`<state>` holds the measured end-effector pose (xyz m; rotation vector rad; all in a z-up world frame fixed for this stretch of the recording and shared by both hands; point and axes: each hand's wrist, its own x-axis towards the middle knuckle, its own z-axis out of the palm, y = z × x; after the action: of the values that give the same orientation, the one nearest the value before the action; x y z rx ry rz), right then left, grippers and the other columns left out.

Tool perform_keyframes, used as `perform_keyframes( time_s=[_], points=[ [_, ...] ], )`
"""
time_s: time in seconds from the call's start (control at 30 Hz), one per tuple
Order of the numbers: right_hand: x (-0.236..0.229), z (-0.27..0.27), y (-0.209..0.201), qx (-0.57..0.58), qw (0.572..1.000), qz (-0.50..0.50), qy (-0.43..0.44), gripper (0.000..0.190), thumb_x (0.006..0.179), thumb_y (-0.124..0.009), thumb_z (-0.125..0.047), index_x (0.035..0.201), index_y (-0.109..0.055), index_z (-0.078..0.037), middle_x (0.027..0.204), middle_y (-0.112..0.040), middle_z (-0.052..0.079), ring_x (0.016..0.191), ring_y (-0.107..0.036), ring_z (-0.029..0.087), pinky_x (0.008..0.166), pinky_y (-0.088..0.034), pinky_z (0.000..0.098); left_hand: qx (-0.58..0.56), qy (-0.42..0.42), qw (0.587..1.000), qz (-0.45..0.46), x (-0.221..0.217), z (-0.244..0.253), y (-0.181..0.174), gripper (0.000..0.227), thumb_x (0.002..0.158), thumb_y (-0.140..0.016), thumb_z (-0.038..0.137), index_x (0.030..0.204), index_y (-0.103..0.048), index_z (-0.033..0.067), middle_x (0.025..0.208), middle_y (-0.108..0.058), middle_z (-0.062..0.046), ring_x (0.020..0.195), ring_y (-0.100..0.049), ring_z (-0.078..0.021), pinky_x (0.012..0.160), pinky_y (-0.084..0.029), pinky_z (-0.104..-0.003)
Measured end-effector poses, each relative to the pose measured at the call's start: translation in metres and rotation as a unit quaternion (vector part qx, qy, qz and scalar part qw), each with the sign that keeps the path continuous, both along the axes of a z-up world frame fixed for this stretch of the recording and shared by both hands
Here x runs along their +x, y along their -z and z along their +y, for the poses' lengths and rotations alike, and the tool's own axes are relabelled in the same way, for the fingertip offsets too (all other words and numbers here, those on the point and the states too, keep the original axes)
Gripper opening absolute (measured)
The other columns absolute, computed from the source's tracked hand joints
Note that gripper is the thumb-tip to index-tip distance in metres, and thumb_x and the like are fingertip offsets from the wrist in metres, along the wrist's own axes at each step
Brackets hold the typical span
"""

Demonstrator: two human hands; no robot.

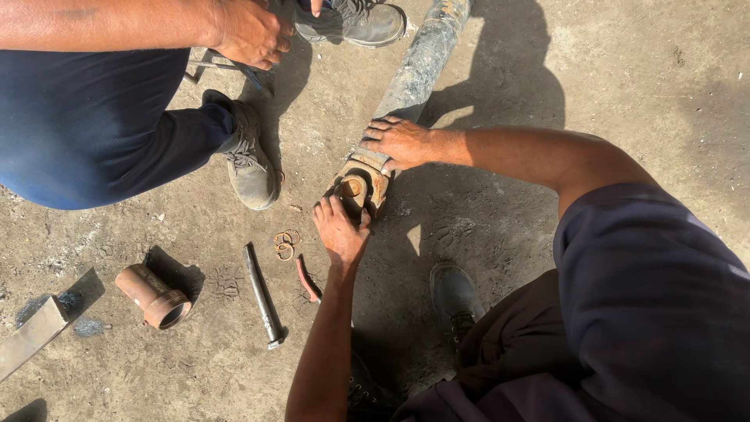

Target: The person removes and replaces snap rings on a universal joint of a driveshaft using pliers and a metal rod.

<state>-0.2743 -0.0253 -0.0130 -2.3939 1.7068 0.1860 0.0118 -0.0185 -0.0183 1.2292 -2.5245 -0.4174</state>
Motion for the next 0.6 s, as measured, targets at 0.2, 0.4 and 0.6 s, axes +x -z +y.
perform_keyframes(
  time_s=[0.2, 0.4, 0.6],
  points=[
    [-0.001, 0.003, -0.001, -0.012, 1.000, -0.016, -0.002, 0.093, 0.084, -0.079, -0.048, 0.157, -0.036, -0.009, 0.160, -0.036, 0.022, 0.150, -0.029, 0.040, 0.122, -0.027, 0.0551, -0.004, 0.004, 1.000, 0.016, 0.002, 0.003, -0.002, 0.079, 0.079, -0.082, 0.035, 0.132, -0.049, -0.0130, 0.134, -0.051, -0.035, 0.125, -0.046, -0.0474, 0.116, -0.031, -0.058],
    [0.000, 0.000, 0.003, -0.005, 1.000, -0.007, 0.002, 0.094, 0.084, -0.078, -0.049, 0.157, -0.034, -0.010, 0.161, -0.034, 0.022, 0.150, -0.028, 0.040, 0.123, -0.025, 0.0555, 0.004, 0.000, 1.000, 0.009, 0.002, 0.003, 0.001, 0.079, 0.079, -0.081, 0.035, 0.134, -0.048, -0.0128, 0.134, -0.051, -0.034, 0.126, -0.046, -0.0477, 0.117, -0.031, -0.058],
    [0.000, 0.000, 0.006, 0.007, 1.000, 0.004, 0.004, 0.093, 0.086, -0.076, -0.051, 0.158, -0.033, -0.011, 0.162, -0.032, 0.020, 0.151, -0.026, 0.040, 0.124, -0.024, 0.0556, -0.017, -0.005, 0.999, -0.038, -0.001, -0.002, 0.009, 0.089, 0.075, -0.083, 0.038, 0.135, -0.045, -0.0139, 0.134, -0.049, -0.038, 0.127, -0.044, -0.0527, 0.114, -0.027, -0.060]
  ],
)
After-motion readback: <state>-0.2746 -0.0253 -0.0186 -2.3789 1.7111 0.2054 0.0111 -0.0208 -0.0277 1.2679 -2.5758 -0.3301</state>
